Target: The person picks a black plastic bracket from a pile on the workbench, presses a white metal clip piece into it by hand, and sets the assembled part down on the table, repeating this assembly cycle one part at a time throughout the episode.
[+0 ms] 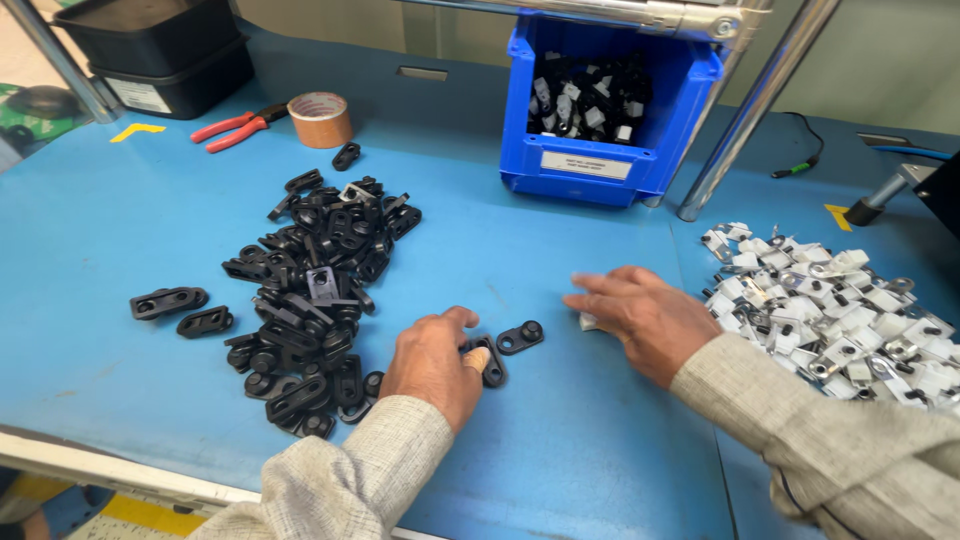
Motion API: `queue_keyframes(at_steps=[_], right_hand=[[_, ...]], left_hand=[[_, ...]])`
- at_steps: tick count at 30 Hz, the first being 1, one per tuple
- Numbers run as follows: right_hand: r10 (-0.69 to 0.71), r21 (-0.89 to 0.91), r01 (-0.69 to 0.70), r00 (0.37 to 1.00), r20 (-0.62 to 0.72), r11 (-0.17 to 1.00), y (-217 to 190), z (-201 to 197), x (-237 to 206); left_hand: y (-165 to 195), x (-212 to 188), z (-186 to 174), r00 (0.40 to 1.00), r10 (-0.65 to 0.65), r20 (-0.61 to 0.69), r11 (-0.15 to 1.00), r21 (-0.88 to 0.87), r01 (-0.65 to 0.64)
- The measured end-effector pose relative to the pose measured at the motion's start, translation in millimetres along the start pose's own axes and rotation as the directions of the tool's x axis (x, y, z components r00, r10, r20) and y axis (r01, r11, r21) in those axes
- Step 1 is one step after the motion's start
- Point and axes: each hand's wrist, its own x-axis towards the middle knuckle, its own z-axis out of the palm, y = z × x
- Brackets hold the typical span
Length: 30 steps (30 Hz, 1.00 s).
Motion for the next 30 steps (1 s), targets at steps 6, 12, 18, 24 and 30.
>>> queue_keyframes(at_steps=[6, 12, 18, 24, 30], right_hand=[[0.405, -0.119, -0.387, 0.879, 0.253, 0.914, 17.6, -13.3, -1.1], [0.524, 0.206, -0.563, 0.824, 0.215, 0.8, 1.0, -9.6, -19.5], [0.586, 0.229, -0.626, 0.779, 0.222, 0.745, -7.5, -1.9, -23.4], [0.646, 0.284, -0.642, 0.758, 0.095, 0.712, -16.9, 5.2, -31.4], [0.522, -0.046, -0.52, 0.852, 0.048, 0.853, -29.6, 9.9, -23.2]], left_hand=[[6.5, -3.2, -4.5, 0.998, -0.039, 0.056, 0.997, 0.073, 0.035], [8.4, 0.1, -1.7, 0.994, -0.081, 0.068, 0.995, 0.055, 0.077], [5.0, 3.2, 0.2, 0.999, -0.043, 0.025, 0.999, 0.016, 0.042], [7.4, 2.8, -4.9, 0.991, -0.124, 0.048, 0.992, -0.007, 0.125], [2.3, 1.0, 3.2, 0.991, -0.131, -0.013, 0.984, -0.123, 0.128]])
